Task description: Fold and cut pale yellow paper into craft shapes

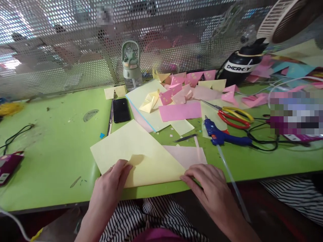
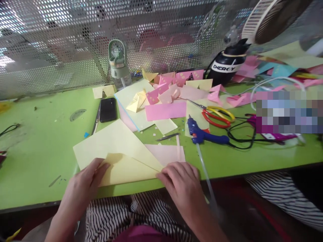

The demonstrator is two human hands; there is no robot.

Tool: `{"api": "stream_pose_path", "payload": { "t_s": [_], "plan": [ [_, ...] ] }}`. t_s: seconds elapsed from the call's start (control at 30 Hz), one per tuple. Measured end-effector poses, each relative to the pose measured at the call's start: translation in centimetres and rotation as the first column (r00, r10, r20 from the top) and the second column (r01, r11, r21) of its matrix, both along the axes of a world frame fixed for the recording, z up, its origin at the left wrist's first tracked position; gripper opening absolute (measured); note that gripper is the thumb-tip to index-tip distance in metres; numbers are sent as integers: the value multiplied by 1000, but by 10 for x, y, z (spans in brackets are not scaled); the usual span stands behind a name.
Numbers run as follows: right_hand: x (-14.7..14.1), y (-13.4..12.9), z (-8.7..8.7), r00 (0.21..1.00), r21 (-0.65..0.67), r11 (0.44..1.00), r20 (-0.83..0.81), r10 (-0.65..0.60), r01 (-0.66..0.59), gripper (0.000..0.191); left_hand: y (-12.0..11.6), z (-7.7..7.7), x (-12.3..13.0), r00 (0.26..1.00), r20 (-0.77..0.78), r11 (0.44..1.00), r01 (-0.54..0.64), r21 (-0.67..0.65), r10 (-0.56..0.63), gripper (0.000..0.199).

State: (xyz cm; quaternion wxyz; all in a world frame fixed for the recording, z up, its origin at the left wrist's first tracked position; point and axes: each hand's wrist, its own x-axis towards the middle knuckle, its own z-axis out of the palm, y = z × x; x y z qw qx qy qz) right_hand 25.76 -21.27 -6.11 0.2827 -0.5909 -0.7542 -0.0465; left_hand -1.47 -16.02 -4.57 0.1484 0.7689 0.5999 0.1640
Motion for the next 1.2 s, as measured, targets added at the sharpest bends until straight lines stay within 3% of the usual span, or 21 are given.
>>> {"api": "stream_pose_path", "payload": {
  "t_s": [0.13,0.33,0.43,0.57,0.83,1.2],
  "plan": [
    [0,-3,0,998,35,998,22,-54,53,30,13,4,7,998,-54,999,-43,-22,42,29],
    [-4,-2,-6,995,27,996,42,-89,88,30,13,11,-30,994,101,986,67,-152,-52,40],
    [-3,-1,-10,996,42,996,36,-85,84,30,6,10,-40,991,130,980,63,-190,-38,42],
    [0,-2,-11,997,60,996,41,-70,67,29,0,7,-34,990,140,978,3,-206,26,39],
    [1,-1,-12,995,97,992,46,-89,84,39,-4,1,-29,999,10,994,-35,-104,36,35],
    [1,5,-13,990,106,986,38,-133,128,39,1,1,-21,994,-35,980,-106,-171,101,34]
  ]
}}
